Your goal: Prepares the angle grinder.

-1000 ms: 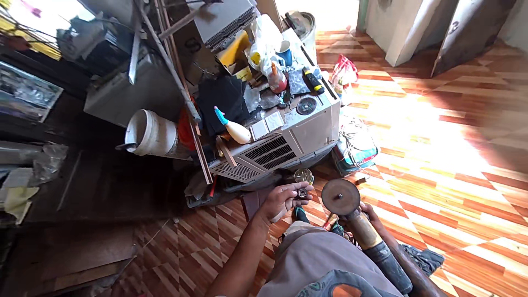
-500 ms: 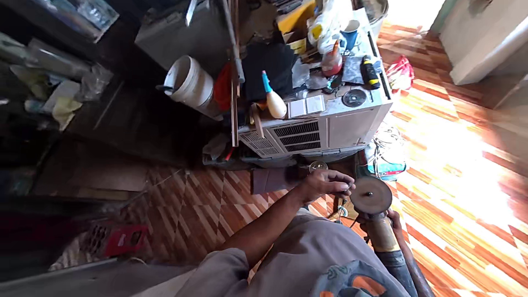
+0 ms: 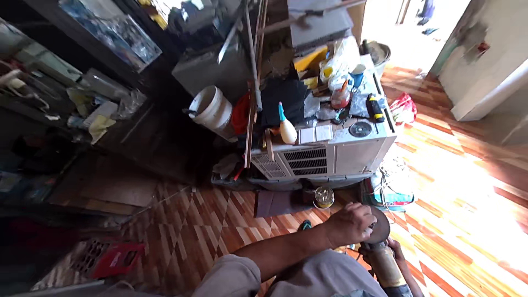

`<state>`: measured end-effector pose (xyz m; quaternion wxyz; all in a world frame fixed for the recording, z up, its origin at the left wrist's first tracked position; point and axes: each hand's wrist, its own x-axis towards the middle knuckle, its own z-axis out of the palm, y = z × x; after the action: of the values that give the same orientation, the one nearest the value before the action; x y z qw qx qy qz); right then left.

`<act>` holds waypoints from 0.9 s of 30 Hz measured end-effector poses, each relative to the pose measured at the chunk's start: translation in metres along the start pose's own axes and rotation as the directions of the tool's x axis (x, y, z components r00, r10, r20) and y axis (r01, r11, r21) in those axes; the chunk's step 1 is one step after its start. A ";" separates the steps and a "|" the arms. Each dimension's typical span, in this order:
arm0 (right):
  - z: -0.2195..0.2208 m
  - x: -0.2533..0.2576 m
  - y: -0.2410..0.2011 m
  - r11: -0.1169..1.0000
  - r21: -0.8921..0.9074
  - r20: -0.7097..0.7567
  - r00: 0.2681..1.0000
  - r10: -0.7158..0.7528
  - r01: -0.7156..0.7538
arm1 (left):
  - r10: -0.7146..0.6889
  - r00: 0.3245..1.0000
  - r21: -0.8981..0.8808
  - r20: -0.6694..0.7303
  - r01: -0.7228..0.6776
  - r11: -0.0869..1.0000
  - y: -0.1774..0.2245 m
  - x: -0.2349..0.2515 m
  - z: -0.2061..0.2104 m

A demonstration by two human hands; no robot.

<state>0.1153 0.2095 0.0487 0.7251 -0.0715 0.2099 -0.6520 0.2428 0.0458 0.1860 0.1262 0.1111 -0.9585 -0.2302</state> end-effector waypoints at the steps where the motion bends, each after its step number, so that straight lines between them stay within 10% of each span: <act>1: 0.001 0.000 0.000 1.000 -0.002 -0.003 1.000 -0.004 0.004 | 0.004 1.000 -0.007 0.006 -0.004 1.000 -0.001 0.001 0.002; 17: 0.002 -0.013 0.008 0.994 0.064 -0.053 0.995 -0.089 0.092 | 0.135 0.958 -0.156 0.254 -0.098 0.983 -0.005 0.029 0.004; 27: 0.023 -0.012 0.003 0.992 0.071 -0.044 0.994 -0.101 0.104 | 0.143 0.984 -0.185 0.108 -0.121 0.975 -0.008 0.026 0.010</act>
<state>0.1264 0.2182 0.0706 0.6885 -0.0424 0.1964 -0.6968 0.2169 0.0363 0.1788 0.0924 0.0211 -0.9453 -0.3122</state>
